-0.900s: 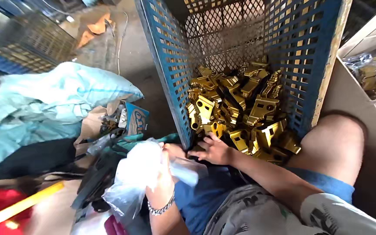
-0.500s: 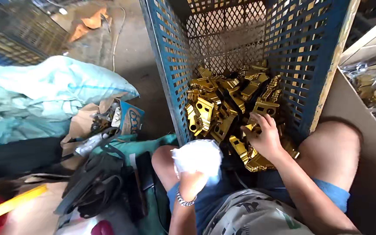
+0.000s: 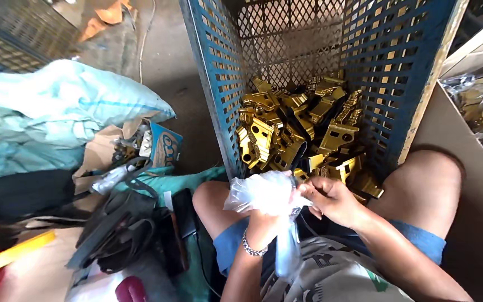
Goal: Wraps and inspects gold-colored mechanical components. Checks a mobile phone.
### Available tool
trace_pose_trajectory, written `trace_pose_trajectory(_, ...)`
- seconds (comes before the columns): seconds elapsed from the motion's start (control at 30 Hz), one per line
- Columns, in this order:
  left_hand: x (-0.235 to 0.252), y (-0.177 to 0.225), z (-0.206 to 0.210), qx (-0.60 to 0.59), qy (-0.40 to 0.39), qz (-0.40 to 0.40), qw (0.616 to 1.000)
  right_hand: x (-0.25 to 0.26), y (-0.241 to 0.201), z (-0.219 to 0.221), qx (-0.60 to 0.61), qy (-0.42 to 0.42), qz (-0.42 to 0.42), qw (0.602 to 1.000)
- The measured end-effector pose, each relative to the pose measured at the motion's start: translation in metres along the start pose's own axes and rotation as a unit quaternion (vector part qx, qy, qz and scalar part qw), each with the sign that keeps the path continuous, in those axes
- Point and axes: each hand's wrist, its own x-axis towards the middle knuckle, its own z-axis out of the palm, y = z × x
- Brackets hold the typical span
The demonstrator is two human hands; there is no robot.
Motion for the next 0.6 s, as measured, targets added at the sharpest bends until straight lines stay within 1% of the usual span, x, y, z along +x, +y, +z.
trace_pose_trajectory(0.03, 0.003, -0.006, -0.008, 0.086, 0.028, 0.040, 0.995, -0.004, -0.001, -0.002, 0.017, -0.037, 0.004, 0.999)
trace_pose_trajectory(0.07, 0.007, -0.013, -0.020, 0.202, 0.069, 0.087, 0.973, -0.006, -0.001, -0.005, 0.040, -0.074, 0.011, 0.996)
trace_pose_trajectory(0.1, 0.012, -0.020, -0.032, 0.292, 0.123, 0.121, 0.940, -0.009, -0.001, -0.009, 0.062, -0.087, 0.019, 0.994)
trace_pose_trajectory(0.13, 0.016, -0.020, -0.043, 0.310, 0.175, 0.128, 0.926, -0.010, -0.001, -0.011, 0.080, -0.072, 0.023, 0.994)
trace_pose_trajectory(0.17, 0.019, -0.017, -0.050, 0.266, 0.198, 0.112, 0.937, -0.008, -0.001, -0.013, 0.088, -0.039, 0.025, 0.995)
trace_pose_trajectory(0.2, 0.018, -0.011, -0.053, 0.192, 0.159, 0.094, 0.964, -0.003, -0.002, -0.011, 0.080, -0.014, 0.022, 0.996)
trace_pose_trajectory(0.23, 0.010, 0.000, -0.047, 0.111, 0.074, 0.054, 0.990, 0.001, -0.004, -0.008, 0.054, -0.023, 0.011, 0.998)
trace_pose_trajectory(0.27, 0.002, 0.008, -0.036, 0.039, -0.026, 0.003, 0.999, 0.004, -0.008, -0.005, 0.016, -0.070, -0.003, 0.997)
trace_pose_trajectory(0.3, -0.005, 0.013, -0.025, 0.000, -0.110, -0.030, 0.993, 0.009, -0.016, -0.004, -0.027, -0.143, -0.013, 0.989)
trace_pose_trajectory(0.33, -0.008, 0.013, -0.020, -0.017, -0.161, -0.036, 0.986, 0.017, -0.026, -0.007, -0.071, -0.222, -0.010, 0.972)
trace_pose_trajectory(0.37, -0.009, 0.011, -0.023, 0.007, -0.160, -0.016, 0.987, 0.028, -0.038, -0.013, -0.095, -0.279, 0.004, 0.956)
trace_pose_trajectory(0.4, -0.010, 0.006, -0.030, 0.068, -0.111, 0.017, 0.991, 0.041, -0.048, -0.022, -0.102, -0.298, 0.028, 0.949)
trace_pose_trajectory(0.43, -0.011, -0.003, -0.040, 0.164, -0.051, 0.055, 0.984, 0.054, -0.052, -0.030, -0.102, -0.273, 0.034, 0.956)
trace_pose_trajectory(0.47, -0.011, -0.014, -0.053, 0.253, 0.000, 0.083, 0.964, 0.069, -0.050, -0.037, -0.116, -0.217, 0.024, 0.969)
trace_pose_trajectory(0.5, -0.011, -0.022, -0.062, 0.296, 0.038, 0.102, 0.949, 0.086, -0.045, -0.039, -0.162, -0.140, 0.002, 0.977)
trace_pose_trajectory(0.53, -0.008, -0.022, -0.064, 0.289, 0.087, 0.113, 0.947, 0.105, -0.038, -0.037, -0.247, -0.063, -0.013, 0.967)
trace_pose_trajectory(0.57, -0.003, -0.017, -0.060, 0.252, 0.128, 0.121, 0.952, 0.125, -0.030, -0.031, -0.356, -0.024, -0.006, 0.934)
trace_pose_trajectory(0.6, 0.001, -0.010, -0.056, 0.203, 0.144, 0.123, 0.961, 0.141, -0.024, -0.022, -0.453, -0.053, 0.049, 0.889)
